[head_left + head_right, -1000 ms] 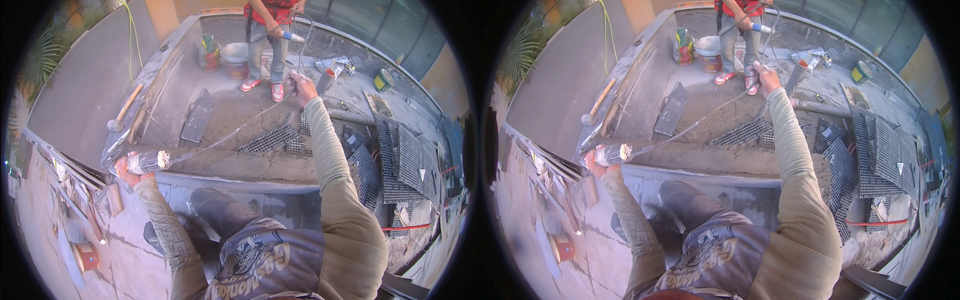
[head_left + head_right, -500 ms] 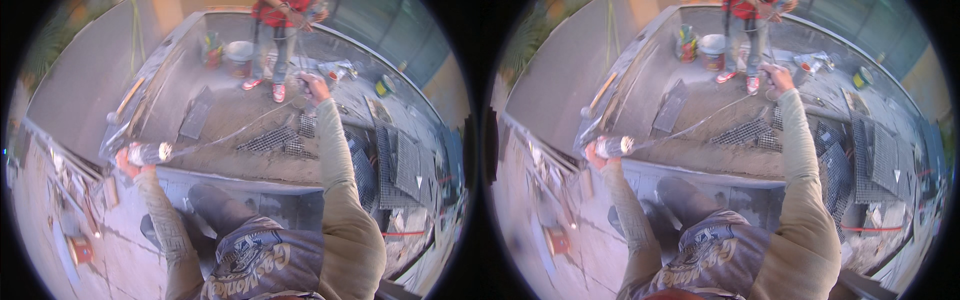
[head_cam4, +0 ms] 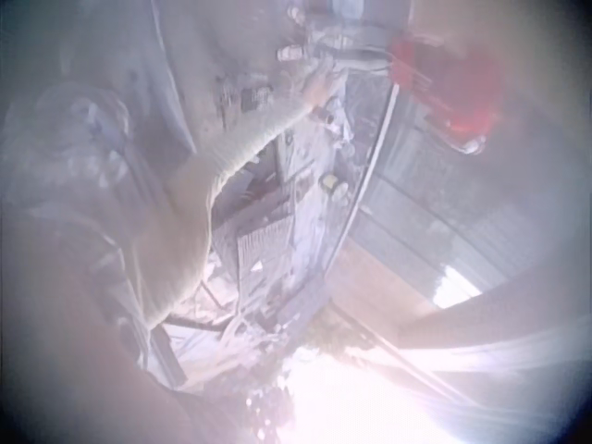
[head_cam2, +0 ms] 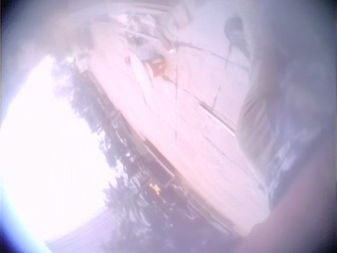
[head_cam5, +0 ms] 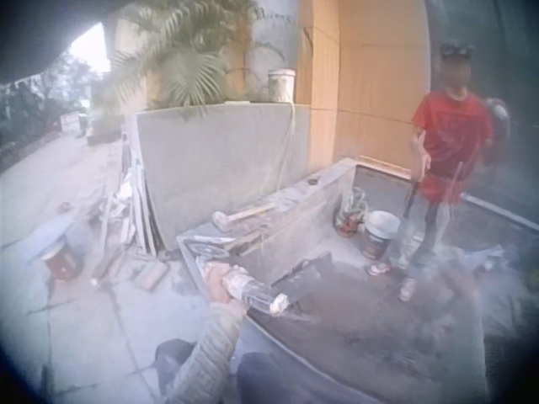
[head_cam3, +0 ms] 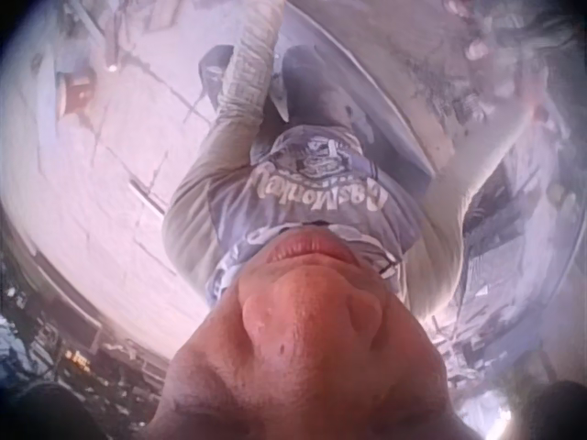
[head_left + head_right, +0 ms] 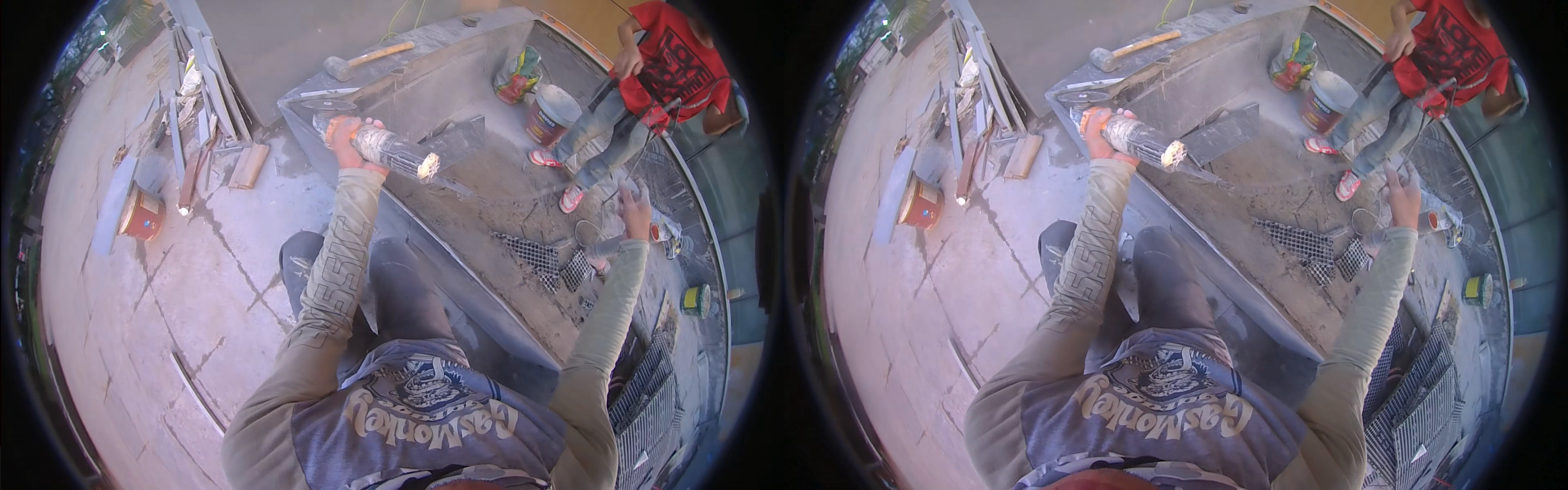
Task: The person positions a large rectangular tile on a work surface, then uses an angle grinder to cut along its edges. The person repositions the tile and continues cutting different sides, generating dust and debris.
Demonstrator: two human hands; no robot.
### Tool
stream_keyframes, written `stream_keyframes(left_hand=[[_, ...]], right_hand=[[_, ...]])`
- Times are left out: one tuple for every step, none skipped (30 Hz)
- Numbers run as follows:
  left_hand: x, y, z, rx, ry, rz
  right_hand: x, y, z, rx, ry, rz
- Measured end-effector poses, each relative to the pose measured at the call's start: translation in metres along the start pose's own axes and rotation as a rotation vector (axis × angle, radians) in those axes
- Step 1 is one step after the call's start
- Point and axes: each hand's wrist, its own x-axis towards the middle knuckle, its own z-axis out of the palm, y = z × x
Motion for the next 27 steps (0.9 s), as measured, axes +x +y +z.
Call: stream_keyframes(left_hand=[[0.001,-0.005,0.001,-0.001,0.004,0.005],[0.002,-0.01,0.002,-0.003,0.007,0.009],[0.005,-0.016,0.003,-0.019,0.005,0.009],[0.006,-0.009,-0.003,-0.012,0.017,0.037],[0.006,-0.006,-0.009,-0.013,0.024,0.055],[0.005,-0.009,-0.009,-0.022,0.034,0.053],[0.003,-0.011,-0.007,-0.032,0.042,0.051],[0.002,-0.011,-0.006,-0.039,0.051,0.055],[0.003,-0.012,-0.006,-0.047,0.044,0.044],[0.005,-0.014,-0.004,-0.062,0.031,0.031],[0.006,-0.016,-0.004,-0.074,0.021,0.02],[0.005,-0.016,-0.004,-0.076,0.026,0.024],[0.003,-0.014,-0.003,-0.072,0.035,0.034],[0.002,-0.015,-0.001,-0.076,0.036,0.036],[0.004,-0.017,-0.003,-0.07,0.039,0.044],[0.008,-0.018,-0.004,-0.064,0.038,0.059],[0.011,-0.018,-0.005,-0.059,0.038,0.075],[0.014,-0.02,-0.006,-0.065,0.021,0.075],[0.014,-0.022,-0.009,-0.063,0.013,0.078],[0.014,-0.021,-0.012,-0.063,0.002,0.08],[0.015,-0.023,-0.012,-0.076,-0.008,0.055],[0.016,-0.025,-0.013,-0.088,-0.019,0.031],[0.018,-0.027,-0.014,-0.102,-0.032,0.008],[0.022,-0.029,-0.013,-0.101,-0.051,0.034],[0.025,-0.032,-0.015,-0.102,-0.067,0.059],[0.026,-0.035,-0.015,-0.102,-0.079,0.083],[0.025,-0.037,-0.015,-0.088,-0.098,0.08]], right_hand=[[0.007,-0.004,0.006,-0.072,0.123,-0.191],[0.01,-0.007,0.005,-0.147,0.246,-0.383],[0.01,-0.011,-0.003,-0.125,0.263,-0.351],[-0.009,-0.053,0.012,-0.077,0.259,-0.302],[-0.024,-0.083,0.02,-0.04,0.262,-0.258],[-0.027,-0.093,0.017,-0.038,0.205,-0.155],[-0.027,-0.101,0.014,-0.034,0.149,-0.053],[-0.032,-0.106,0.018,-0.004,0.102,-0.057],[-0.037,-0.111,0.023,0.025,0.054,-0.056],[-0.047,-0.118,0.032,0.073,0.021,-0.167],[-0.057,-0.126,0.043,0.12,-0.016,-0.276],[-0.07,-0.142,0.059,0.041,-0.005,-0.452],[-0.086,-0.162,0.077,-0.032,0.002,-0.622],[-0.091,-0.166,0.081,-0.097,-0.033,-0.707],[-0.098,-0.168,0.086,-0.157,-0.069,-0.79],[-0.105,-0.165,0.093,-0.192,-0.154,-0.785],[-0.109,-0.165,0.099,-0.196,-0.213,-0.8],[-0.113,-0.167,0.105,-0.198,-0.271,-0.816],[-0.13,-0.192,0.12,-0.162,-0.308,-0.842],[-0.144,-0.213,0.135,-0.128,-0.343,-0.872],[-0.152,-0.221,0.147,-0.209,-0.357,-0.901],[-0.159,-0.223,0.163,-0.29,-0.369,-0.929],[-0.162,-0.223,0.175,-0.371,-0.38,-0.959],[-0.163,-0.22,0.188,-0.421,-0.412,-0.974],[-0.162,-0.214,0.201,-0.474,-0.446,-0.987],[-0.162,-0.213,0.209,-0.526,-0.484,-0.996],[-0.159,-0.216,0.215,-0.555,-0.546,-0.913]])
